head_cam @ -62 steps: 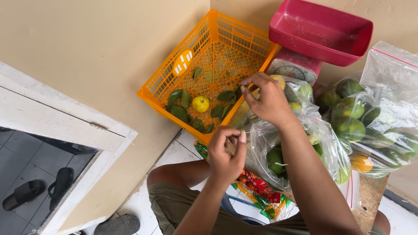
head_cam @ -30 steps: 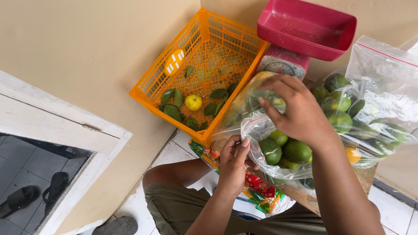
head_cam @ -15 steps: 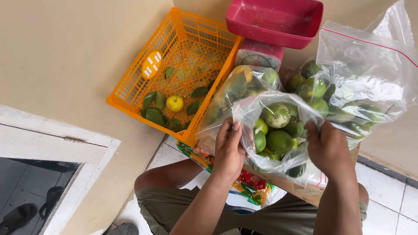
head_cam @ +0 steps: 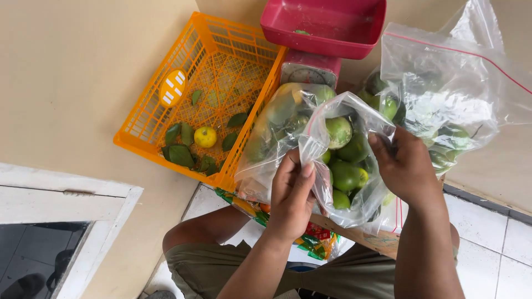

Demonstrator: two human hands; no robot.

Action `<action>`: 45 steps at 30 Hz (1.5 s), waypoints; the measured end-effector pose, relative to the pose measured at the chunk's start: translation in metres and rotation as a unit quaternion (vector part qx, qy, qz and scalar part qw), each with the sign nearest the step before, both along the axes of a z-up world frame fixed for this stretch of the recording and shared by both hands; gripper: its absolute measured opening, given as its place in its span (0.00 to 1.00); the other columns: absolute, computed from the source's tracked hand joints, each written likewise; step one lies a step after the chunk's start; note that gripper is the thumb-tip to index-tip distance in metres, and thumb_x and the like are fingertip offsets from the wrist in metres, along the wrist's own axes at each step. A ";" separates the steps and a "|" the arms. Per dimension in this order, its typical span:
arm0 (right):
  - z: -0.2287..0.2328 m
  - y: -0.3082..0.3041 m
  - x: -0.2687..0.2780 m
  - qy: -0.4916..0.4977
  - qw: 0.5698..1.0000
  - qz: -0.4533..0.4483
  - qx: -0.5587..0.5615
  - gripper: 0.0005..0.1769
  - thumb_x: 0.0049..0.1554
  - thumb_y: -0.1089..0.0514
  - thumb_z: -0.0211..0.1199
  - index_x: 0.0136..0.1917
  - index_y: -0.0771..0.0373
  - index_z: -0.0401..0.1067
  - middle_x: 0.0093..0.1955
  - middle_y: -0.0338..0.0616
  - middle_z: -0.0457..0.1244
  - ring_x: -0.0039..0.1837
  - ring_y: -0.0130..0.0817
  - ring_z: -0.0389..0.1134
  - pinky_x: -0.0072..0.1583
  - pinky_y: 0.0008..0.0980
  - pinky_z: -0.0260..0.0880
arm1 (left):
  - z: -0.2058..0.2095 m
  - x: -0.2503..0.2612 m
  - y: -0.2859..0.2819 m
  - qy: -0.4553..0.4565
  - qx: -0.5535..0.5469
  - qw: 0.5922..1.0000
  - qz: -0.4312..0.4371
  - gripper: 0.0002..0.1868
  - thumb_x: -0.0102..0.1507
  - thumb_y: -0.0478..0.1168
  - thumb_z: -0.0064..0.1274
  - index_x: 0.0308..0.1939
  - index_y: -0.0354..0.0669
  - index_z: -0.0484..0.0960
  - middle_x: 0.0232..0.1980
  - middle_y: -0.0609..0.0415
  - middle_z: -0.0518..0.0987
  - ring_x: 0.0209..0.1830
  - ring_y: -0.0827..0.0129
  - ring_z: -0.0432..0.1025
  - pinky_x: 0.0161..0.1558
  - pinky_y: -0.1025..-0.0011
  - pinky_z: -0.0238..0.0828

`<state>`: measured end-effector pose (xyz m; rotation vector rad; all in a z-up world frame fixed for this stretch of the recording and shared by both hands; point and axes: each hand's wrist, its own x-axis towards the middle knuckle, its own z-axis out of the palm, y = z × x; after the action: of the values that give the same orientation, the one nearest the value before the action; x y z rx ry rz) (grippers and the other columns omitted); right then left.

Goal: The person picks up green fruit from a container, puts them into plastic bags, adds a yellow fruit to one bag, and seals the bags by hand before placing them into a crate.

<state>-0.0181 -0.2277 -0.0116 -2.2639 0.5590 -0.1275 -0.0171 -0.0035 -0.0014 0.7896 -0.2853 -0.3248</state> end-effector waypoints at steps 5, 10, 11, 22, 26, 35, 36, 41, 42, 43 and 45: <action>0.028 0.006 -0.015 -0.074 0.997 -0.012 -0.008 0.16 0.70 0.53 0.61 0.43 0.60 0.61 0.31 0.35 0.49 0.36 0.29 0.46 0.39 0.34 0.46 | 0.012 -0.028 0.004 0.011 0.019 1.000 -0.003 0.11 0.73 0.43 0.45 0.52 0.39 0.66 0.34 0.53 0.70 0.23 0.69 0.70 0.21 0.71 0.75; 0.009 0.002 0.009 -0.043 0.998 0.004 -0.049 0.15 0.67 0.49 0.63 0.47 0.63 0.71 0.33 0.42 0.57 0.38 0.37 0.53 0.43 0.37 0.54 | -0.020 -0.016 -0.011 0.003 0.034 0.999 -0.011 0.31 0.75 0.42 0.40 0.81 0.45 0.52 0.46 0.48 0.70 0.38 0.59 0.78 0.41 0.65 0.85; 0.013 0.005 0.009 -0.064 0.997 -0.005 -0.036 0.11 0.67 0.51 0.64 0.49 0.61 0.73 0.33 0.40 0.58 0.37 0.34 0.53 0.42 0.37 0.53 | -0.014 -0.016 -0.007 -0.012 0.037 0.999 -0.001 0.27 0.74 0.42 0.41 0.76 0.41 0.57 0.45 0.48 0.72 0.36 0.60 0.77 0.38 0.64 0.84; 0.045 0.045 -0.022 -0.140 0.985 0.048 0.086 0.37 0.60 0.58 0.61 0.76 0.57 0.47 0.67 0.48 0.53 0.55 0.41 0.59 0.40 0.33 0.58 | -0.035 0.014 0.013 0.030 0.045 0.993 0.105 0.18 0.72 0.41 0.47 0.65 0.43 0.68 0.58 0.53 0.72 0.54 0.68 0.71 0.49 0.59 0.85; 0.042 0.069 -0.042 -0.152 0.985 0.077 -0.035 0.39 0.59 0.48 0.60 0.78 0.61 0.50 0.80 0.55 0.49 0.76 0.53 0.54 0.64 0.56 0.56 | -0.036 0.011 0.020 -0.024 0.154 0.977 0.148 0.16 0.68 0.40 0.54 0.55 0.44 0.65 0.50 0.51 0.74 0.50 0.66 0.75 0.49 0.68 0.79; 0.027 0.094 -0.052 -0.212 0.958 0.064 -0.184 0.32 0.63 0.42 0.59 0.76 0.54 0.62 0.85 0.54 0.43 0.84 0.53 0.44 0.73 0.56 0.40 | -0.025 0.003 0.027 -0.168 0.364 0.876 0.266 0.31 0.68 0.47 0.52 0.70 0.42 0.58 0.68 0.44 0.67 0.65 0.61 0.68 0.52 0.69 0.71; 0.029 0.096 -0.054 -0.234 0.951 0.056 -0.193 0.30 0.64 0.43 0.59 0.75 0.54 0.63 0.85 0.54 0.45 0.84 0.54 0.45 0.73 0.55 0.41 | -0.024 0.002 0.029 -0.187 0.372 0.867 0.275 0.32 0.68 0.47 0.52 0.71 0.41 0.57 0.69 0.44 0.65 0.67 0.59 0.68 0.53 0.68 0.72; 0.035 0.111 -0.062 -0.254 0.945 0.064 -0.197 0.28 0.62 0.44 0.61 0.72 0.54 0.66 0.84 0.52 0.47 0.84 0.56 0.46 0.76 0.55 0.41 | -0.017 -0.006 0.034 -0.145 0.358 0.890 0.240 0.36 0.67 0.48 0.52 0.74 0.43 0.55 0.71 0.38 0.66 0.65 0.59 0.68 0.57 0.67 0.73; 0.036 0.115 -0.064 -0.247 0.948 0.069 -0.190 0.28 0.62 0.44 0.61 0.72 0.53 0.66 0.84 0.52 0.48 0.84 0.56 0.45 0.76 0.56 0.40 | -0.017 -0.009 0.035 -0.134 0.350 0.898 0.231 0.37 0.67 0.48 0.53 0.74 0.44 0.54 0.71 0.36 0.69 0.62 0.59 0.71 0.57 0.66 0.74; 0.035 0.119 -0.064 -0.248 0.948 0.070 -0.189 0.28 0.62 0.44 0.61 0.72 0.53 0.66 0.84 0.52 0.48 0.84 0.56 0.45 0.76 0.56 0.40 | -0.016 -0.010 0.036 -0.134 0.350 0.898 0.232 0.37 0.67 0.48 0.53 0.74 0.44 0.54 0.71 0.36 0.69 0.62 0.59 0.71 0.57 0.66 0.74; 0.034 0.127 -0.063 -0.258 0.944 0.083 -0.189 0.26 0.60 0.45 0.63 0.68 0.54 0.69 0.82 0.53 0.50 0.83 0.56 0.47 0.76 0.54 0.41 | -0.016 -0.012 0.039 -0.150 0.333 0.904 0.220 0.37 0.67 0.45 0.53 0.75 0.44 0.52 0.74 0.39 0.67 0.69 0.58 0.68 0.60 0.64 0.72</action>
<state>-0.0812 -0.1005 0.0227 -2.4910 0.0637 -0.7752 -0.0291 0.0352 -0.0171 1.5564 -0.2747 0.1502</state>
